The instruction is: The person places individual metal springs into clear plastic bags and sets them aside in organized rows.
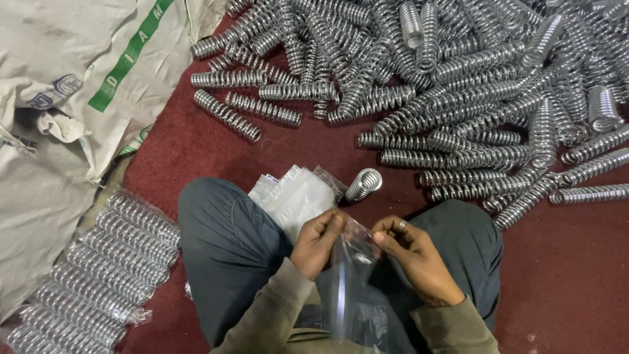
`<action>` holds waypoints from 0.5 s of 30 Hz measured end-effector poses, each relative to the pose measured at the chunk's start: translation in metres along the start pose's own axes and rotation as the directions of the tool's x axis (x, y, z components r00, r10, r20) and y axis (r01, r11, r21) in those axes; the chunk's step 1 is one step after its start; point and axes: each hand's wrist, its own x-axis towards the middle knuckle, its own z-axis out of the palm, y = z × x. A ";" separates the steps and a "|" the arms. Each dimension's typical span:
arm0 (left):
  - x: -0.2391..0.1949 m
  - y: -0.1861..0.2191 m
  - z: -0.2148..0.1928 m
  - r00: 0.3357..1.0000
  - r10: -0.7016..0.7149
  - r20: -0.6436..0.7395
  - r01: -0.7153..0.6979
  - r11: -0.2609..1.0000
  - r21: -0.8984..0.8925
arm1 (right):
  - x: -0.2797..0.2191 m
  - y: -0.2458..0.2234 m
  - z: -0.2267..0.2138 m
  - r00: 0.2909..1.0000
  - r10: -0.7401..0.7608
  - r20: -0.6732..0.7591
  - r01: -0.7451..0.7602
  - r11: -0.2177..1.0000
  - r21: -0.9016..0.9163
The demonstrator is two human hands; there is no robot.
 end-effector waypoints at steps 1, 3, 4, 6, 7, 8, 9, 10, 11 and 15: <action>0.008 0.004 0.005 0.996 0.012 -0.084 -0.020 0.995 -0.093 | 0.008 -0.002 -0.001 0.999 -0.017 -0.045 0.013 0.996 -0.090; 0.030 0.007 0.006 0.984 0.018 -0.175 -0.050 0.982 -0.184 | 0.031 -0.009 -0.006 0.996 -0.036 -0.081 0.020 0.983 -0.181; 0.044 0.006 0.004 0.972 0.102 -0.211 -0.124 0.988 -0.091 | 0.044 -0.014 -0.009 0.983 -0.126 -0.136 0.091 0.967 -0.239; 0.067 0.006 0.001 0.954 0.188 -0.233 -0.192 0.981 0.003 | 0.075 -0.008 -0.018 0.958 -0.217 -0.189 0.153 0.941 -0.302; 0.076 0.008 0.000 0.967 0.093 -0.235 -0.105 0.994 -0.039 | 0.091 0.002 -0.024 0.971 -0.123 -0.205 0.086 0.980 -0.178; 0.086 0.010 -0.002 0.972 0.001 -0.235 -0.021 0.997 -0.079 | 0.109 0.012 -0.030 0.978 -0.030 -0.206 0.020 0.998 -0.052; 0.100 -0.029 -0.017 0.973 0.004 -0.232 -0.023 0.996 -0.081 | 0.116 0.028 -0.034 0.977 -0.033 -0.209 0.022 0.998 -0.055; 0.115 -0.068 -0.034 0.958 -0.116 -0.261 0.113 0.993 -0.025 | 0.125 0.043 -0.037 0.988 -0.015 -0.152 -0.008 0.989 -0.149; 0.129 -0.108 -0.050 0.927 -0.230 -0.296 0.248 0.968 0.025 | 0.133 0.059 -0.039 0.995 0.008 -0.098 -0.032 0.969 -0.244; 0.142 -0.191 -0.071 0.914 -0.208 -0.347 0.357 0.820 0.447 | 0.179 0.134 -0.026 0.989 0.052 -0.136 -0.101 0.919 -0.382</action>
